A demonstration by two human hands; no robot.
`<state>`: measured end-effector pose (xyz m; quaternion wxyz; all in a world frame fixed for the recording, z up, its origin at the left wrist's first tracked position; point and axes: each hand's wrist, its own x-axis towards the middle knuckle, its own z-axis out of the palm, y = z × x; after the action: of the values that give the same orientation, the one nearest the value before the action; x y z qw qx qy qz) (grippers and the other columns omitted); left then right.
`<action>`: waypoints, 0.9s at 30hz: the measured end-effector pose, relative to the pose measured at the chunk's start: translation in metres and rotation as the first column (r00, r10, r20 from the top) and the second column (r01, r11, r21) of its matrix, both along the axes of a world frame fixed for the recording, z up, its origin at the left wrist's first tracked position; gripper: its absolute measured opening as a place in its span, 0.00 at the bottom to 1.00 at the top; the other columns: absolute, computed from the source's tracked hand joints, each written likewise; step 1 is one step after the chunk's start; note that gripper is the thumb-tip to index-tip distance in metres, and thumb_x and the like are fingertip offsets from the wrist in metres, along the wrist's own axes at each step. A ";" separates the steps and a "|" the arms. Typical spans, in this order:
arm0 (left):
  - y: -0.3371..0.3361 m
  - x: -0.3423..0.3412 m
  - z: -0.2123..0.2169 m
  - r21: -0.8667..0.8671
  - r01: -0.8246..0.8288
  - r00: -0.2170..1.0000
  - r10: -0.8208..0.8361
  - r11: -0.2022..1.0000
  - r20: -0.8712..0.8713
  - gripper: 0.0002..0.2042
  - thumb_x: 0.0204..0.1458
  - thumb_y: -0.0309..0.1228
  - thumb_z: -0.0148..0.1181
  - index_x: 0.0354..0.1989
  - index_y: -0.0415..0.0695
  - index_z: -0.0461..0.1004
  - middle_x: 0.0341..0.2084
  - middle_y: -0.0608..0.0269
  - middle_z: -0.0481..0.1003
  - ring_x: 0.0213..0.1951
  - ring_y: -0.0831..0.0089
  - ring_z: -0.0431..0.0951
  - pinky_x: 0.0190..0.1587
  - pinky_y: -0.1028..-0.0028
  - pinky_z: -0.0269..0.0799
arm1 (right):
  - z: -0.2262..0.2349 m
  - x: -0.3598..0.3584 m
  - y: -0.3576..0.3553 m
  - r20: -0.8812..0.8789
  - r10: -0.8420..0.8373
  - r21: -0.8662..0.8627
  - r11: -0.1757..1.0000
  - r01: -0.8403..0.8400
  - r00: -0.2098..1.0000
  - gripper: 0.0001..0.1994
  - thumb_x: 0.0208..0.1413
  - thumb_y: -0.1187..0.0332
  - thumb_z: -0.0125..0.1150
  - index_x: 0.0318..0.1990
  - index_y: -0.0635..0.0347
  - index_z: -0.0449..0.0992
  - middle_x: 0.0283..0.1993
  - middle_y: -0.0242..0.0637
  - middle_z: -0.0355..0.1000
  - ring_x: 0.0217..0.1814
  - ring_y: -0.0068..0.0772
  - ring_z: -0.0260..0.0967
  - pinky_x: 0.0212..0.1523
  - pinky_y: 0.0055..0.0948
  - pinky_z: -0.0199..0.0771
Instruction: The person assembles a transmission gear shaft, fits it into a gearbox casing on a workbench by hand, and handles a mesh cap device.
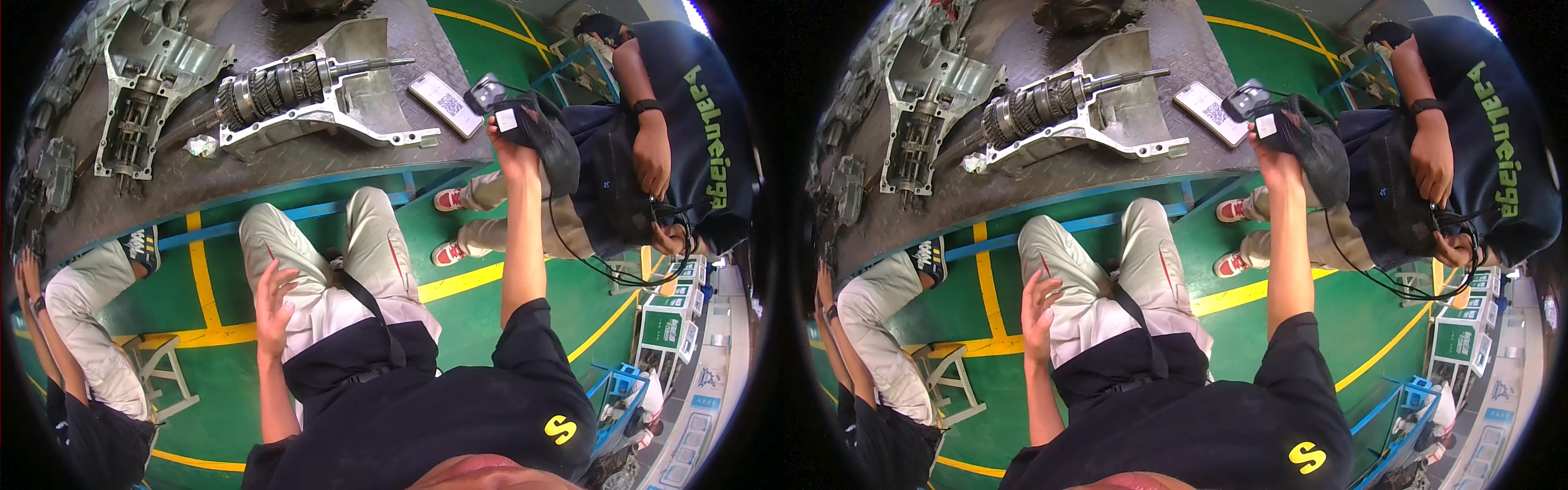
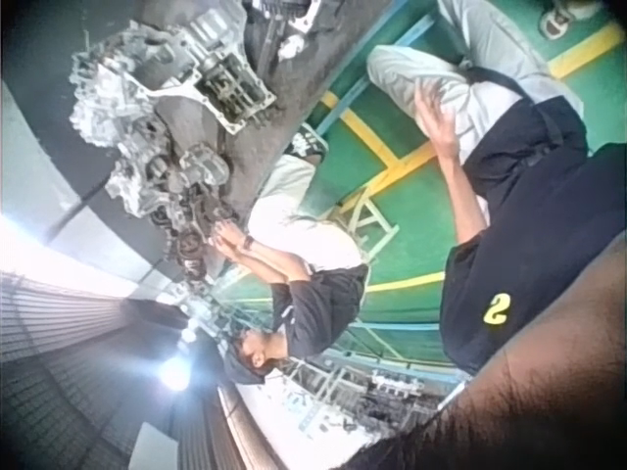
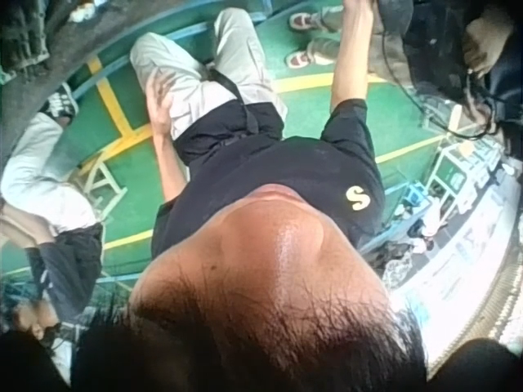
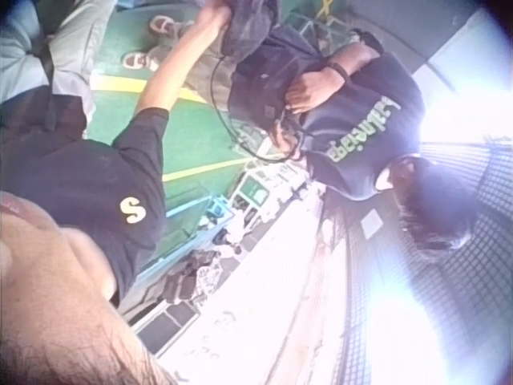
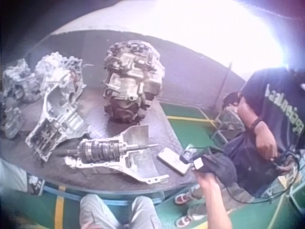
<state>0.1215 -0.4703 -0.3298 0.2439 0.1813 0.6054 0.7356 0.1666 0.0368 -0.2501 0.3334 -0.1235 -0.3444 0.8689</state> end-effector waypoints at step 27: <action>0.001 0.002 0.002 0.034 -0.024 1.000 0.024 0.999 -0.002 0.33 0.52 0.37 0.58 0.65 0.35 0.59 0.53 0.49 0.70 0.59 0.60 0.70 0.62 0.61 0.62 | -0.024 -0.025 -0.011 -0.146 -0.021 -0.135 0.991 0.001 0.989 0.10 0.62 0.67 0.56 0.47 0.61 0.71 0.44 0.45 0.72 0.42 0.46 0.71 0.42 0.37 0.78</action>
<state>0.1240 -0.4694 -0.3279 0.2312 0.1792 0.5953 0.7483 0.1417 0.0257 -0.2739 0.3537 -0.0830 -0.2590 0.8949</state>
